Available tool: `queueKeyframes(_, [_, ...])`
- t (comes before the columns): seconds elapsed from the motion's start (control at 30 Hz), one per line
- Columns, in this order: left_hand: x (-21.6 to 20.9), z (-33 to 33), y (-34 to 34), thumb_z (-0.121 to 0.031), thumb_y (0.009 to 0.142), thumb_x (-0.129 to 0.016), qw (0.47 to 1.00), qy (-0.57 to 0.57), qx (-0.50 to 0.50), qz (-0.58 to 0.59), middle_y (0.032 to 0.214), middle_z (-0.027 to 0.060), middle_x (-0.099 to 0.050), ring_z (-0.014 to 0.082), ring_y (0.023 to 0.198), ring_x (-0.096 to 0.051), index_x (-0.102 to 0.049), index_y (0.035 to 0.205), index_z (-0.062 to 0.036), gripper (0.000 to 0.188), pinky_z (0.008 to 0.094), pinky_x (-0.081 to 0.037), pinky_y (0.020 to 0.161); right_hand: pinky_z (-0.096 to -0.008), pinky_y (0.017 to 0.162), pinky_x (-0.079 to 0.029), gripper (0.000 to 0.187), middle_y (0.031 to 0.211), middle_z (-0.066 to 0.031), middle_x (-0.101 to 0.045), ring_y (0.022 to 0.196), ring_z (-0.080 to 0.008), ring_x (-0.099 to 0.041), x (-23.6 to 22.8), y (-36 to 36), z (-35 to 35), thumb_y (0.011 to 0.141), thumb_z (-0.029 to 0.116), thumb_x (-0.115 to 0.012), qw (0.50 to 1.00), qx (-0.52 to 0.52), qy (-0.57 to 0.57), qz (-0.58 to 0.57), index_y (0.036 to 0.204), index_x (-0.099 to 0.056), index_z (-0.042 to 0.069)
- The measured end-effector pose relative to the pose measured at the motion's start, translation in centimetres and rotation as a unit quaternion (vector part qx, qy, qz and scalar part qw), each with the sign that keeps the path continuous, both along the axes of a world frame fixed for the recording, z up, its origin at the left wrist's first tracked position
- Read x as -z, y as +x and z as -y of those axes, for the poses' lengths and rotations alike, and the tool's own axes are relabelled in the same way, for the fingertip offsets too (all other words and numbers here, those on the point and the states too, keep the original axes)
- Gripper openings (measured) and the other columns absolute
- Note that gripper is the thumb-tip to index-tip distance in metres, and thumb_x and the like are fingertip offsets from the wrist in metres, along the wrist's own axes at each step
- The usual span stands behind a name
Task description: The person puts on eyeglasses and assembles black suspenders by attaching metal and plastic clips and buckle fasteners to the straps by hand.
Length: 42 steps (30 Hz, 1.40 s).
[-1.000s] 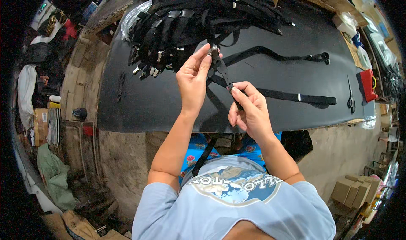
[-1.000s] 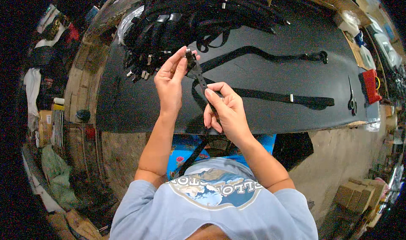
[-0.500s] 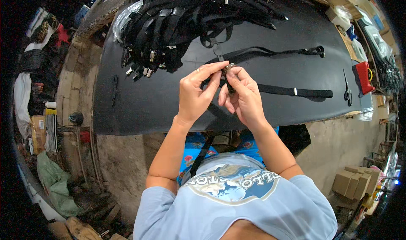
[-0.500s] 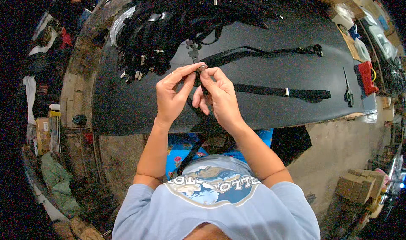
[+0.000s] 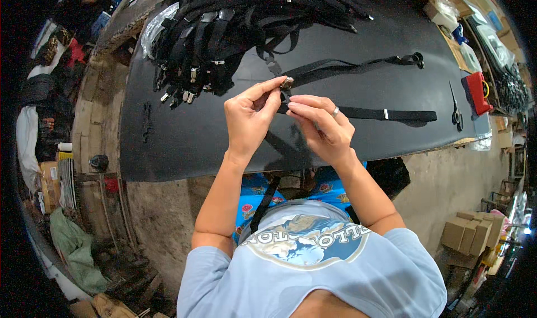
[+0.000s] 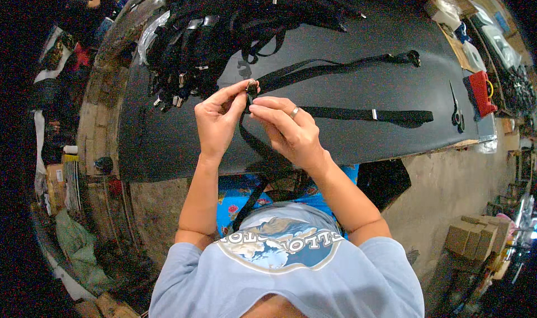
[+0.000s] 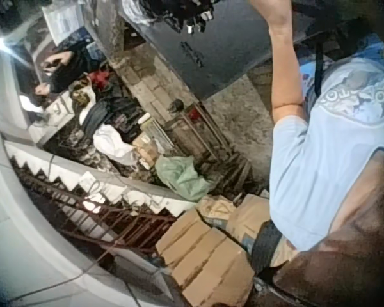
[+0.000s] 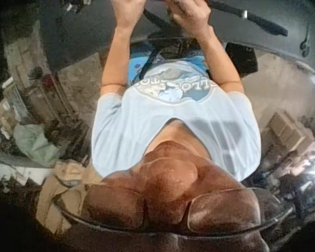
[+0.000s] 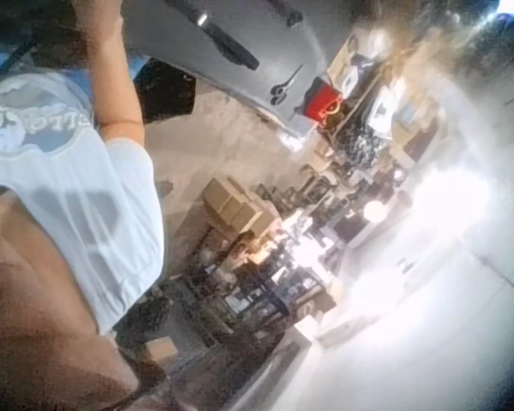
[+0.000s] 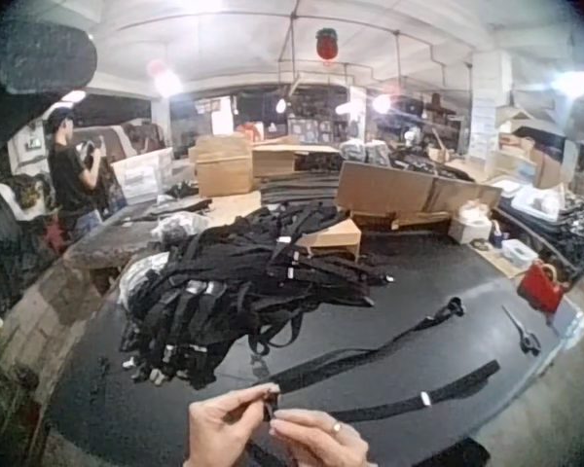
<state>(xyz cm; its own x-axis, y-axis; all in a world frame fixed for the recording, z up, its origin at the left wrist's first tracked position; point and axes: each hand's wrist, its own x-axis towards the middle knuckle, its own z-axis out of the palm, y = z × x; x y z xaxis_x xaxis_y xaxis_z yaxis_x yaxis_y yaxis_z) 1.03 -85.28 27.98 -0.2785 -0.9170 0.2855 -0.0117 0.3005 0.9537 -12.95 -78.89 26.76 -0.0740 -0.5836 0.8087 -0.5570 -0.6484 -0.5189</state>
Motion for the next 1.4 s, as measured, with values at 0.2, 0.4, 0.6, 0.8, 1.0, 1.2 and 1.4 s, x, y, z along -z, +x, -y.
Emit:
queueKeyframes(0.2, [0.4, -0.2, 0.2, 0.003, 0.089, -0.061, 1.0, 0.004, 0.024, -0.003, 0.095, 0.0037, -0.071, 0.0039, 0.08, -0.062, -0.071, 0.108, 0.0, 0.021, 0.0168, -0.048, 0.067, -0.0328, 0.074, -0.055, 0.028, 0.095, -0.014, -0.067, 0.087, -0.0276, -0.068, -1.1, -0.5, 0.7, 0.075, -0.011, -0.068, 0.999, 0.011, -0.034, -0.03, 0.1, -0.067, 0.002])
queueKeyframes(0.4, [-0.3, -0.5, 1.0, 0.004, 0.082, -0.064, 0.989, -0.108, 0.026, 0.096, 0.094, 0.0117, -0.073, 0.0141, 0.082, -0.07, -0.072, 0.103, -0.0004, 0.023, 0.0252, -0.055, 0.073, -0.0302, 0.072, -0.054, 0.034, 0.106, -0.0131, -0.059, 0.087, -0.0251, -0.064, -2.9, -1.0, 0.2, 0.07, -0.018, -0.059, 0.996, 0.031, 0.075, 0.034, 0.097, -0.065, 0.002])
queueKeyframes(0.6, [0.5, -1.4, 1.1, 0.004, 0.081, -0.064, 0.987, -0.097, 0.031, 0.122, 0.09, 0.011, -0.073, 0.0134, 0.08, -0.069, -0.071, 0.102, 0.0004, 0.022, 0.0261, -0.053, 0.073, -0.039, 0.072, -0.051, 0.027, 0.085, -0.0173, -0.062, 0.084, -0.0357, -0.062, -2.3, -1.4, -0.6, 0.072, -0.012, -0.056, 0.986, -0.075, 0.132, 0.069, 0.096, -0.06, 0.0])
queueKeyframes(0.8, [2.3, -1.5, 0.6, -0.011, 0.096, -0.057, 0.963, 0.144, 0.098, -0.206, 0.113, 0.0186, -0.065, 0.0176, 0.096, -0.066, -0.049, 0.128, 0.0039, 0.036, 0.0273, -0.053, 0.082, -0.0379, 0.078, -0.053, 0.033, 0.096, -0.0128, -0.065, 0.088, -0.0316, -0.064, -0.9, -1.0, -1.4, 0.07, -0.012, -0.063, 0.995, -0.07, 0.039, 0.065, 0.1, -0.061, 0.002])
queueKeyframes(1.0, [0.4, -1.1, -1.3, -0.007, 0.096, -0.054, 0.934, 0.304, 0.152, -0.111, 0.12, 0.0213, -0.062, 0.0187, 0.104, -0.064, -0.033, 0.142, 0.0025, 0.052, 0.0255, -0.05, 0.088, -0.0447, 0.089, -0.051, 0.044, 0.098, -0.0171, -0.063, 0.092, -0.0377, -0.062, 1.1, -2.2, -2.3, 0.066, -0.008, -0.061, 0.997, -0.057, 0.019, 0.037, 0.109, -0.058, -0.001])
queueKeyframes(1.2, [0.0, -1.0, -0.9, -0.002, 0.096, -0.048, 0.931, 0.255, 0.255, -0.056, 0.118, 0.0144, -0.058, 0.02, 0.11, -0.058, -0.044, 0.112, -0.0021, 0.017, 0.0298, -0.045, 0.092, -0.043, 0.09, -0.051, 0.034, 0.089, -0.0123, -0.062, 0.086, -0.0334, -0.062, 0.8, -1.2, -3.1, 0.07, -0.01, -0.06, 0.996, -0.053, 0.014, 0.074, 0.102, -0.06, 0.0])
queueKeyframes(1.4, [1.9, -3.3, -2.3, -0.013, 0.097, -0.046, 0.974, 0.167, 0.083, -0.128, 0.107, 0.0107, -0.055, 0.0166, 0.097, -0.057, -0.041, 0.124, 0.0009, 0.03, 0.0299, -0.045, 0.086, -0.0411, 0.084, -0.053, 0.027, 0.088, -0.0126, -0.064, 0.086, -0.0318, -0.063, 0.2, -0.4, -3.6, 0.074, -0.008, -0.061, 0.98, -0.061, 0.056, 0.182, 0.099, -0.062, 0.003])
